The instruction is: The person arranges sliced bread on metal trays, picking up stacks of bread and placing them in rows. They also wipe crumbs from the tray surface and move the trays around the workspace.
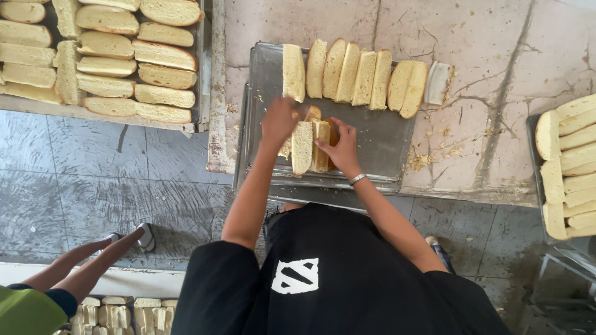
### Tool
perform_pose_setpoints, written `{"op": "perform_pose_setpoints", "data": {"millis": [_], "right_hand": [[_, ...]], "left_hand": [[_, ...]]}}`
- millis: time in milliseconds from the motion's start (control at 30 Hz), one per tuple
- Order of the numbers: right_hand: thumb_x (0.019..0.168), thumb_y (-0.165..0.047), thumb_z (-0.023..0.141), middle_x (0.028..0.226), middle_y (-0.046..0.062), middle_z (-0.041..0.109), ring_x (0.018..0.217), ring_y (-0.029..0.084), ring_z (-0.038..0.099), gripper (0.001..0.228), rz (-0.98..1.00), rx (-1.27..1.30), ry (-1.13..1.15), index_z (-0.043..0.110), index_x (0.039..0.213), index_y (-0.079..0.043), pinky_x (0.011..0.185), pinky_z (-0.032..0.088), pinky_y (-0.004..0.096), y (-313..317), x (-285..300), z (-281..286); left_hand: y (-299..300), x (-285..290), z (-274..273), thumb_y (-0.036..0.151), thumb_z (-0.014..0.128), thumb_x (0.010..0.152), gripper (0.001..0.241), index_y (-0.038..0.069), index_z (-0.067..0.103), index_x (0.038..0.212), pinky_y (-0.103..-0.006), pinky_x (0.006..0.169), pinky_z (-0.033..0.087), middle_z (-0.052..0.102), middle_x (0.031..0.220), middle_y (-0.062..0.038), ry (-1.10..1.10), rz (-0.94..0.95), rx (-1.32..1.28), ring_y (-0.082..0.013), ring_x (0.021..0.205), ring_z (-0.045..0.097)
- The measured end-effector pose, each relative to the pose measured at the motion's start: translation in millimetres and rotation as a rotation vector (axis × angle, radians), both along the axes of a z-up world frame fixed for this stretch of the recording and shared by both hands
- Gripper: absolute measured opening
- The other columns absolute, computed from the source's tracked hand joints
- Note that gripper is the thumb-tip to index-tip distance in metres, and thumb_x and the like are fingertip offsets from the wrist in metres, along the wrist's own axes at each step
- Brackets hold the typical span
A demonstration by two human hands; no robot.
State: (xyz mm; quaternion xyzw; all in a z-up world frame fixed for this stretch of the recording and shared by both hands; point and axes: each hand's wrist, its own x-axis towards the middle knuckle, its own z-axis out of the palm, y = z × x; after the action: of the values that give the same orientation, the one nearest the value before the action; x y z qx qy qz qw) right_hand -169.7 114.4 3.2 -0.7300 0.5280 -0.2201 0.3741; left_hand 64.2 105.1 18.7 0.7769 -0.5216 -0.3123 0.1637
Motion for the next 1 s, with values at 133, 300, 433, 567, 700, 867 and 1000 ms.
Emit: {"op": "perform_pose_setpoints", "data": {"millis": [133,300,433,567,700,867,1000], "right_hand": [[0.072,-0.015,0.092,0.117,0.018,0.055,0.109,0.035,0.057,0.064,0.025,-0.014,-0.023,0.058,0.125,-0.005,0.097,0.049,0.04,7.7,8.7,3.5],[0.075,-0.011,0.09,0.113,0.011,0.061,0.102,0.022,0.065,0.063,0.004,0.437,-0.31,0.048,0.121,-0.005,0.086,0.057,0.036,-4.7,19.5,26.2],[0.086,-0.015,0.083,0.112,0.011,0.07,0.099,0.019,0.071,0.059,0.001,0.477,-0.333,0.048,0.133,-0.008,0.082,0.061,0.032,-58.1,55.4,56.8],[0.081,-0.013,0.08,0.117,0.022,0.064,0.096,0.03,0.068,0.068,0.066,0.183,-0.121,0.04,0.136,-0.006,0.081,0.058,0.041,-122.5,142.7,57.1],[0.094,-0.028,0.081,0.118,0.028,0.058,0.107,0.04,0.061,0.062,0.095,0.004,-0.063,0.04,0.134,-0.004,0.095,0.05,0.048,-157.3,217.7,31.3],[0.115,-0.02,0.055,0.125,0.017,0.061,0.115,0.034,0.063,0.035,0.24,0.067,0.203,0.042,0.144,-0.008,0.103,0.05,0.046,-170.1,220.0,10.2],[0.093,-0.004,0.064,0.13,0.019,0.055,0.121,0.036,0.055,0.044,0.365,-0.229,0.289,0.053,0.135,-0.005,0.105,0.046,0.045,-165.9,185.0,5.9]], "left_hand": [[70.5,-39.5,38.7,0.029,0.09,0.063,0.073,0.008,0.055,0.124,-0.047,0.091,0.053,0.059,0.123,-0.02,-0.05,-0.079,-0.066,-0.0395,0.115,0.059],[64.4,-0.5,42.7,0.028,0.086,0.081,0.057,0.008,0.059,0.127,-0.0425,0.091,0.056,0.07,0.119,-0.012,0.446,0.112,0.065,-0.0305,0.108,0.067],[27.8,86.9,51.6,0.022,0.078,0.088,0.049,0.013,0.062,0.133,-0.0354,0.092,0.057,0.075,0.116,-0.01,0.628,0.377,-0.041,-0.0219,0.104,0.072],[-37.8,144.2,24.4,0.016,0.082,0.088,0.045,0.007,0.06,0.126,-0.0367,0.079,0.059,0.077,0.102,-0.014,0.41,0.336,-0.287,-0.0229,0.089,0.075],[-79.3,151.6,-13.4,0.015,0.083,0.088,0.039,0.005,0.062,0.119,-0.0365,0.074,0.058,0.076,0.101,-0.013,0.295,0.296,-0.34,-0.0243,0.086,0.075],[-85.0,144.2,-23.1,0.014,0.081,0.088,0.035,0.005,0.063,0.117,-0.0371,0.074,0.059,0.075,0.1,-0.015,0.331,0.407,-0.409,-0.0258,0.085,0.076],[-87.2,123.5,-16.7,0.01,0.081,0.086,0.035,0.004,0.064,0.116,-0.0374,0.079,0.06,0.074,0.106,-0.016,0.321,0.302,-0.492,-0.0268,0.092,0.074]]}}
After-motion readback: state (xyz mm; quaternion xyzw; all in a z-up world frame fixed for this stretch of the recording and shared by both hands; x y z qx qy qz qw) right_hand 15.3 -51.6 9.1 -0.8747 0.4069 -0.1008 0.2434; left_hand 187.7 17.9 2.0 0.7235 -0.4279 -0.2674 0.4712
